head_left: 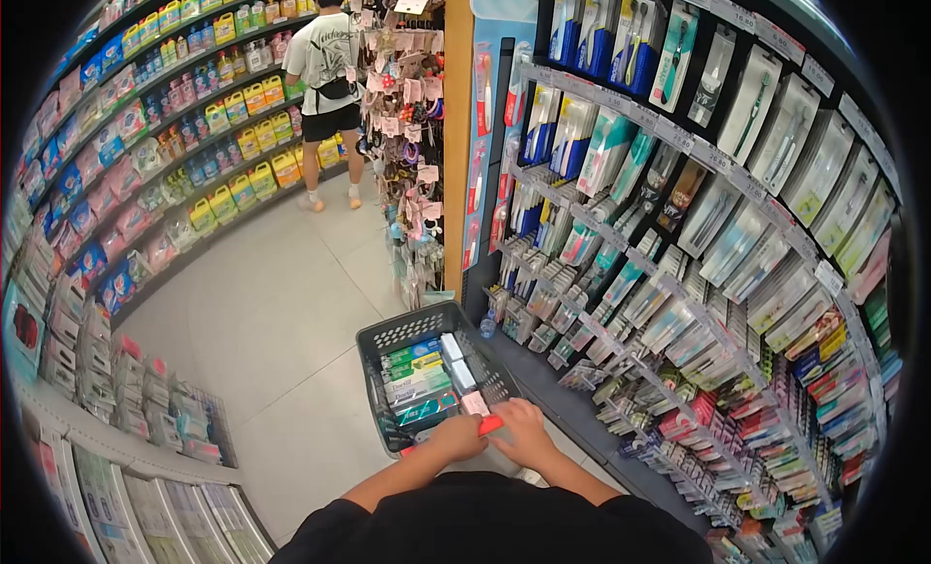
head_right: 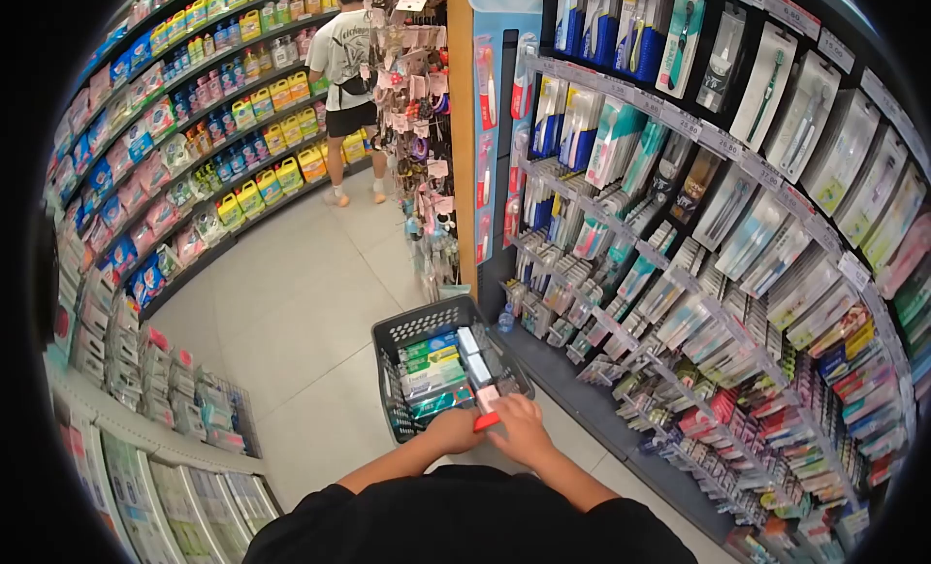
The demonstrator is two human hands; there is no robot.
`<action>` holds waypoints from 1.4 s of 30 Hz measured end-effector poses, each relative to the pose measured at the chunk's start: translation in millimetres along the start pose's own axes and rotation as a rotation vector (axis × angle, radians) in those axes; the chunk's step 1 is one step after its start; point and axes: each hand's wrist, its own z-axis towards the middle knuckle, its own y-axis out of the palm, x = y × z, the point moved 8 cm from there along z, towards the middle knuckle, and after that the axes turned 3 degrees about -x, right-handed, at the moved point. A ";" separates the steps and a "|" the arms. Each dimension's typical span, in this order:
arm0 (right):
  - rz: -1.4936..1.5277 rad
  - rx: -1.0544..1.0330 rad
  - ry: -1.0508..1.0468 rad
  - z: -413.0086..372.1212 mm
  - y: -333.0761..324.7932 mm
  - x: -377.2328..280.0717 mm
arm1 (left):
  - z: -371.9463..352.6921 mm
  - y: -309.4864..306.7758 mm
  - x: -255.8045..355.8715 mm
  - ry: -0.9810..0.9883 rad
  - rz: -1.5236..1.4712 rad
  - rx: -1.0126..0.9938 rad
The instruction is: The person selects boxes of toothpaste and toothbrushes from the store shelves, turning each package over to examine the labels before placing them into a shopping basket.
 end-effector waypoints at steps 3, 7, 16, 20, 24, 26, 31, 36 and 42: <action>-0.122 -0.340 0.027 7.8 43.9 -5.4 | -21.2 -3.3 3.5 0.063 -0.005 0.001; -0.036 -0.792 0.125 10.0 80.4 -12.4 | -44.3 -6.6 4.4 0.118 0.043 -0.115; 0.469 -1.134 -0.024 -3.1 161.4 -29.2 | -56.0 -4.7 -35.5 0.069 -0.002 -0.397; 0.532 -1.241 0.002 17.5 151.5 -33.7 | -45.4 -17.1 -43.9 0.027 -0.039 -0.489; 0.398 -1.356 -0.062 25.7 156.0 -34.1 | -38.3 -28.7 -43.2 -0.033 -0.036 -0.514; 0.392 -1.359 0.008 30.2 150.4 -32.6 | -34.3 -27.2 -46.8 0.047 -0.009 -0.496; 0.369 -1.309 0.057 28.9 179.8 -18.8 | -23.2 -30.4 -54.2 0.261 -0.011 -0.503; 0.452 -1.111 0.432 51.9 161.5 -41.8 | -24.6 -38.1 -79.9 0.444 0.053 -0.560; 0.612 -1.055 0.681 49.4 186.1 -77.0 | -46.6 -48.8 -110.2 0.632 0.097 -0.658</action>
